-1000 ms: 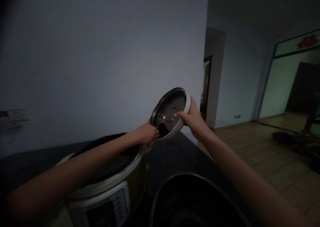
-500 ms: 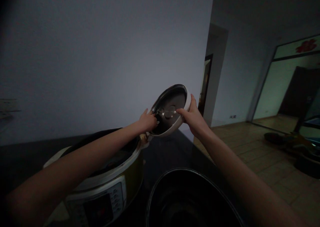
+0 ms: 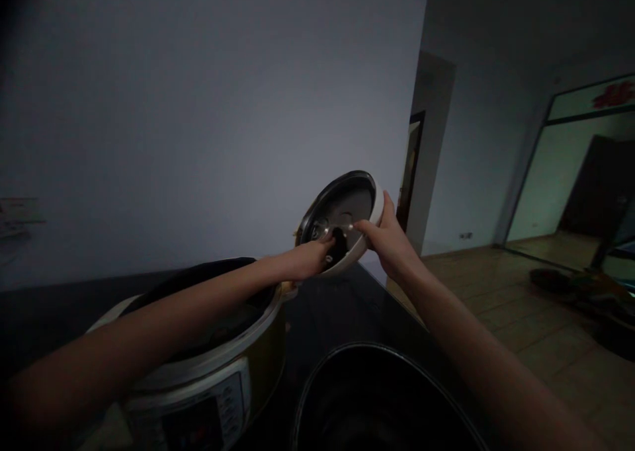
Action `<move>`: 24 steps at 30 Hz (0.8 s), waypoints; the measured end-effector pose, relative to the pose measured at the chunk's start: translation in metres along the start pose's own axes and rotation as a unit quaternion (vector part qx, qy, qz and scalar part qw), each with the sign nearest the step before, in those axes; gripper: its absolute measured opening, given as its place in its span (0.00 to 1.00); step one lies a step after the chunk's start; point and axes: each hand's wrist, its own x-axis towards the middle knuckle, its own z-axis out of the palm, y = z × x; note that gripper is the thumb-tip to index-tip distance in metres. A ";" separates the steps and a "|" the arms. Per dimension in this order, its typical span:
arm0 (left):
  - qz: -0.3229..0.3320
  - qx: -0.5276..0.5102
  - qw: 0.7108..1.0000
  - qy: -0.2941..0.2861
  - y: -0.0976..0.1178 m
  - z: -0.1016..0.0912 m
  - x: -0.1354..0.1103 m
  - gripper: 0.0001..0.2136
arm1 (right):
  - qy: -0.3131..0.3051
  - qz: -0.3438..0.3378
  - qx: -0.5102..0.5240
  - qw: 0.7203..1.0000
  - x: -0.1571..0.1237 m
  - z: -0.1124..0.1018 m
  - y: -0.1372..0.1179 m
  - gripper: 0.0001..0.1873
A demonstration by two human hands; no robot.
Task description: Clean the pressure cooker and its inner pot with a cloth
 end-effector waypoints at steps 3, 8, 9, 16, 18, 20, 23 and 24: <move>-0.040 0.023 0.999 -0.002 -0.016 0.004 0.001 0.28 | 0.009 0.011 0.014 1.000 -0.002 0.002 -0.002 0.53; -0.096 0.031 0.994 0.032 -0.023 0.010 0.015 0.29 | 0.016 0.016 0.020 1.000 -0.002 0.001 -0.001 0.53; -0.108 0.029 0.993 0.037 -0.021 0.011 0.018 0.28 | 0.018 0.018 0.020 0.999 -0.002 0.001 -0.001 0.53; -0.184 0.009 0.981 0.058 -0.015 0.014 0.025 0.20 | 0.009 0.008 0.023 1.000 -0.002 0.000 0.000 0.53; -0.201 0.007 0.978 0.051 -0.019 0.013 0.027 0.17 | 0.006 0.008 0.017 1.000 -0.002 0.000 0.000 0.53; -0.212 0.009 0.976 0.045 -0.023 0.010 0.031 0.15 | 0.008 0.006 0.013 1.000 -0.001 0.000 0.001 0.52; -0.228 0.012 0.972 0.044 -0.024 0.006 0.037 0.16 | 0.010 0.003 0.014 1.000 0.000 -0.001 0.001 0.52; -0.235 0.011 0.971 0.045 -0.023 0.005 0.038 0.17 | 0.010 0.004 0.014 1.000 0.000 -0.001 0.001 0.52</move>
